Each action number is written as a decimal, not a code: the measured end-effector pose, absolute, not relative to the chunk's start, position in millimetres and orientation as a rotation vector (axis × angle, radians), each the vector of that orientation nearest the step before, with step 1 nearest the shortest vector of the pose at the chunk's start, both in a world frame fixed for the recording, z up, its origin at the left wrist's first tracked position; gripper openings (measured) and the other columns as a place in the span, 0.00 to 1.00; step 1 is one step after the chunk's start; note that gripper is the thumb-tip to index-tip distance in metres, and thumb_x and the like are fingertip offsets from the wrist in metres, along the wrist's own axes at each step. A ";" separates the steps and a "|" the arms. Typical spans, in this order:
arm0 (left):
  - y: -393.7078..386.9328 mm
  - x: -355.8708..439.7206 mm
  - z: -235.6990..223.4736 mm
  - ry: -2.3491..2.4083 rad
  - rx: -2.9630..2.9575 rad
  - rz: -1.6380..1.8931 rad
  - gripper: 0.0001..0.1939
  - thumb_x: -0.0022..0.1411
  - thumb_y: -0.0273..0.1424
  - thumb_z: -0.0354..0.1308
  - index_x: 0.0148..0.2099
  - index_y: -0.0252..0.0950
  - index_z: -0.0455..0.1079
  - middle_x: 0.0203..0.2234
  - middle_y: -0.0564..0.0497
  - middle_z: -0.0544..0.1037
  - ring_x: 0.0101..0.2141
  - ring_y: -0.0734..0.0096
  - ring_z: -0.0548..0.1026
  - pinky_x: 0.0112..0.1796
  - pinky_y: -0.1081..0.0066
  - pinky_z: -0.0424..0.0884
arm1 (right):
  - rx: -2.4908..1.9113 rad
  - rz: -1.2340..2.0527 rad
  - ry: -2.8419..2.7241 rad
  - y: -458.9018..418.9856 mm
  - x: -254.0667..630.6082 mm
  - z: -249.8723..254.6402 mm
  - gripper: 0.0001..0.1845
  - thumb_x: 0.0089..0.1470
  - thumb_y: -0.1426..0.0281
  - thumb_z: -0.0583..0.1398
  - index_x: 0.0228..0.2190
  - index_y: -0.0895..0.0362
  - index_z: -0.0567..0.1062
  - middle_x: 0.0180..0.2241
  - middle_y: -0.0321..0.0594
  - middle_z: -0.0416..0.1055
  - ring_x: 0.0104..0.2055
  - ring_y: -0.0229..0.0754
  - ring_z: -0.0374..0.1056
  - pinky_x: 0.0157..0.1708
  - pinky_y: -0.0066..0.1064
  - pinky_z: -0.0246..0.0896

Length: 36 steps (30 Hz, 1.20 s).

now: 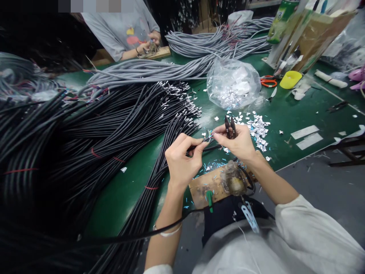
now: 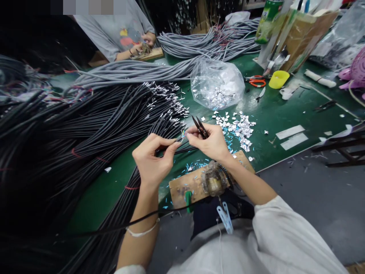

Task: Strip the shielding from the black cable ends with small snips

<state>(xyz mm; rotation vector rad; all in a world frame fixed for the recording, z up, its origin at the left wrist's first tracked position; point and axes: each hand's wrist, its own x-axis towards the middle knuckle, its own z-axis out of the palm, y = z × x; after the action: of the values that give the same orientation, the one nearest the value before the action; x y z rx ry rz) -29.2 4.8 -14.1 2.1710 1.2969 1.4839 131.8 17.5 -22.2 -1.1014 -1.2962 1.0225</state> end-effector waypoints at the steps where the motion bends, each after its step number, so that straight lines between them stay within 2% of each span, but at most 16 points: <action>1: 4.6 -28.7 -14.4 1.299 2.183 1.486 0.04 0.53 0.25 0.62 0.27 0.34 0.70 0.21 0.56 0.70 0.21 0.81 0.64 0.22 0.76 0.60 | -1.108 1.022 -1.294 17.8 131.2 -22.2 0.08 0.41 0.69 0.65 0.26 0.61 0.78 0.17 0.32 0.64 0.18 0.29 0.55 0.17 0.24 0.50; 5: 3.2 -24.8 -18.4 1.348 2.180 1.539 0.05 0.53 0.26 0.62 0.27 0.33 0.70 0.20 0.55 0.70 0.20 0.81 0.64 0.22 0.77 0.61 | -1.186 0.877 -1.347 16.8 127.2 -25.0 0.07 0.43 0.69 0.63 0.25 0.60 0.78 0.17 0.32 0.64 0.18 0.29 0.55 0.17 0.24 0.50; 9: 2.0 -21.1 -23.6 1.436 2.074 1.554 0.07 0.55 0.29 0.61 0.26 0.34 0.70 0.19 0.55 0.70 0.19 0.80 0.65 0.22 0.76 0.61 | -1.099 0.260 -1.587 10.2 125.3 -35.3 0.06 0.47 0.73 0.61 0.29 0.56 0.79 0.23 0.36 0.72 0.23 0.33 0.63 0.23 0.27 0.59; 12: 2.4 -21.7 -25.2 1.437 1.945 1.551 0.07 0.55 0.31 0.61 0.27 0.34 0.70 0.20 0.55 0.71 0.20 0.79 0.67 0.23 0.76 0.63 | -0.865 0.075 -1.806 6.3 125.2 -40.1 0.11 0.48 0.76 0.60 0.35 0.53 0.78 0.28 0.37 0.75 0.28 0.35 0.67 0.27 0.28 0.63; 16: 3.7 -23.8 -23.7 1.392 1.863 1.586 0.06 0.54 0.30 0.62 0.28 0.34 0.70 0.22 0.55 0.71 0.22 0.79 0.68 0.24 0.76 0.64 | -1.022 0.247 -1.580 7.0 123.3 -33.2 0.05 0.49 0.70 0.62 0.29 0.54 0.79 0.25 0.36 0.73 0.23 0.33 0.62 0.23 0.28 0.59; 19: 4.4 -23.8 -22.2 1.355 1.877 1.629 0.05 0.53 0.29 0.63 0.27 0.35 0.70 0.22 0.55 0.71 0.23 0.79 0.68 0.24 0.76 0.64 | -1.136 0.584 -1.385 10.6 122.8 -26.2 0.07 0.47 0.66 0.63 0.28 0.56 0.79 0.20 0.33 0.68 0.19 0.30 0.55 0.18 0.26 0.52; 22: 4.9 -23.1 -21.7 1.313 1.915 1.639 0.05 0.53 0.27 0.63 0.27 0.35 0.70 0.22 0.55 0.71 0.23 0.79 0.67 0.24 0.76 0.64 | -1.081 0.878 -1.359 14.1 123.4 -24.7 0.09 0.45 0.65 0.65 0.28 0.57 0.80 0.20 0.33 0.67 0.19 0.29 0.55 0.18 0.25 0.50; 26: 5.8 -24.1 -22.1 1.284 1.906 1.613 0.05 0.52 0.27 0.63 0.26 0.35 0.70 0.21 0.55 0.71 0.23 0.79 0.67 0.25 0.76 0.64 | -1.018 0.974 -1.300 16.2 123.4 -27.8 0.08 0.43 0.65 0.66 0.25 0.58 0.79 0.20 0.34 0.67 0.20 0.30 0.56 0.18 0.25 0.50; 31: 7.3 -27.6 -21.7 1.162 1.761 1.469 0.08 0.57 0.31 0.60 0.27 0.35 0.69 0.20 0.56 0.69 0.19 0.81 0.66 0.20 0.77 0.62 | -1.038 1.092 -1.279 17.6 122.8 -28.0 0.08 0.39 0.67 0.67 0.25 0.58 0.79 0.19 0.32 0.66 0.20 0.29 0.54 0.18 0.25 0.48; 36: 8.9 -28.1 -21.9 1.130 1.663 1.399 0.11 0.59 0.35 0.58 0.27 0.34 0.69 0.18 0.56 0.67 0.17 0.82 0.63 0.18 0.77 0.59 | -0.898 1.423 -1.128 16.8 124.5 -22.6 0.11 0.43 0.65 0.64 0.31 0.57 0.79 0.14 0.25 0.54 0.15 0.26 0.43 0.14 0.24 0.36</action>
<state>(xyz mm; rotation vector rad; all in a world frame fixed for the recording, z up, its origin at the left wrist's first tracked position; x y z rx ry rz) -28.1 8.9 -21.9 1.6629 1.1299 1.3985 124.5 16.8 -22.6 -0.8978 -1.1276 1.4233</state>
